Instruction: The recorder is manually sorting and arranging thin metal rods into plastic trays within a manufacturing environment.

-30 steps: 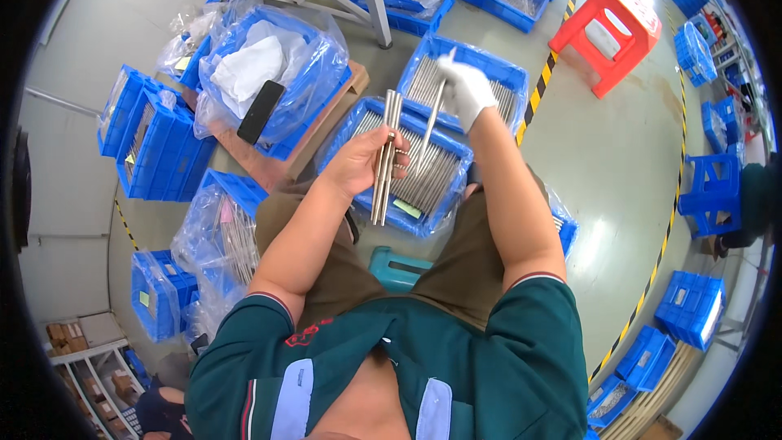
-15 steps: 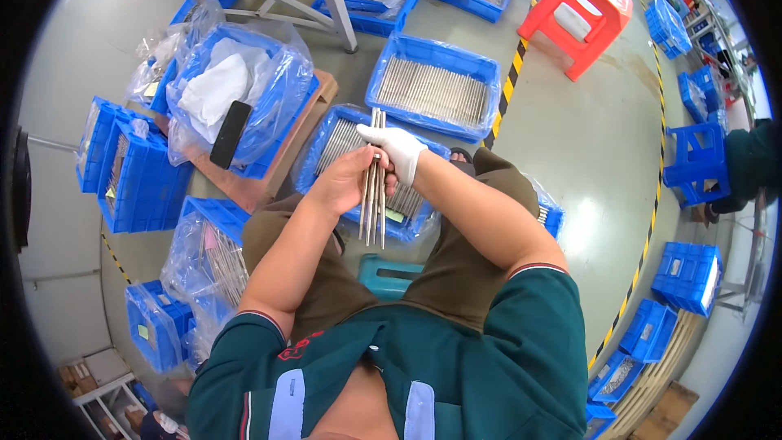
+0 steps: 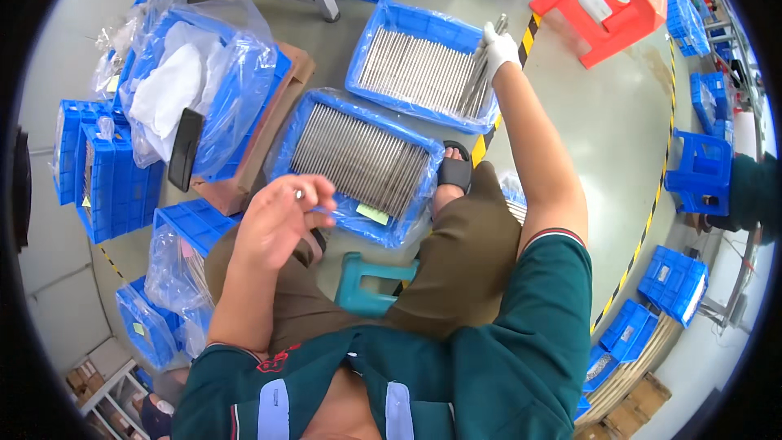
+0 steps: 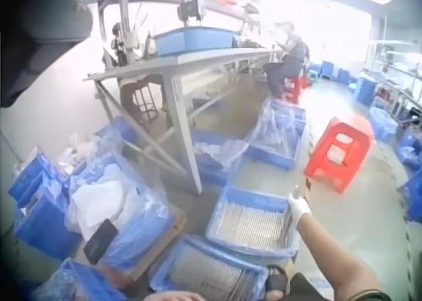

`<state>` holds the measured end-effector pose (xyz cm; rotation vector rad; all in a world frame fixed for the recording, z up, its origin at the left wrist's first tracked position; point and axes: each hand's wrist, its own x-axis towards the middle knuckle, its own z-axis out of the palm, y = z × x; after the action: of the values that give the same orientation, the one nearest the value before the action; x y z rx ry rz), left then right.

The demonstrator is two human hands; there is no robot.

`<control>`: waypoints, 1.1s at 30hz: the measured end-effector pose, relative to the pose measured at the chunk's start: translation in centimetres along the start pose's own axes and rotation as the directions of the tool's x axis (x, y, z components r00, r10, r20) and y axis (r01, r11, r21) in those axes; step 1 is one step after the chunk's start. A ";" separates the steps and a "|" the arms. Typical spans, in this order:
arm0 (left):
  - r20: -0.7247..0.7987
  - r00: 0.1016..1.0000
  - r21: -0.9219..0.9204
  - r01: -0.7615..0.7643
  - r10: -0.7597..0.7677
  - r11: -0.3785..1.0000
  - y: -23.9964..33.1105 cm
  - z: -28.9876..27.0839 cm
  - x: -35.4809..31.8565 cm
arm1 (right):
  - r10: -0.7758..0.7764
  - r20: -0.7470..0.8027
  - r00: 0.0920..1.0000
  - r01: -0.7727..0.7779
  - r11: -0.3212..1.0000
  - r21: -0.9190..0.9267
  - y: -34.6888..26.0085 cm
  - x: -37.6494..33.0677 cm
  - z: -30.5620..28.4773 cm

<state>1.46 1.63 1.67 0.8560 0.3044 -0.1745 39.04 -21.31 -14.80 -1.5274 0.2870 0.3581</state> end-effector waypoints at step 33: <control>-0.250 0.967 -0.043 0.047 -0.056 0.998 0.7 -1.4 2.8 | -0.247 0.146 0.958 0.109 -0.160 -0.981 15.0 6.4 -1.5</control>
<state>3.99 3.07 0.40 0.8345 0.5661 -0.1080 38.95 -22.33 -31.19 -3.2079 -0.3208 0.2351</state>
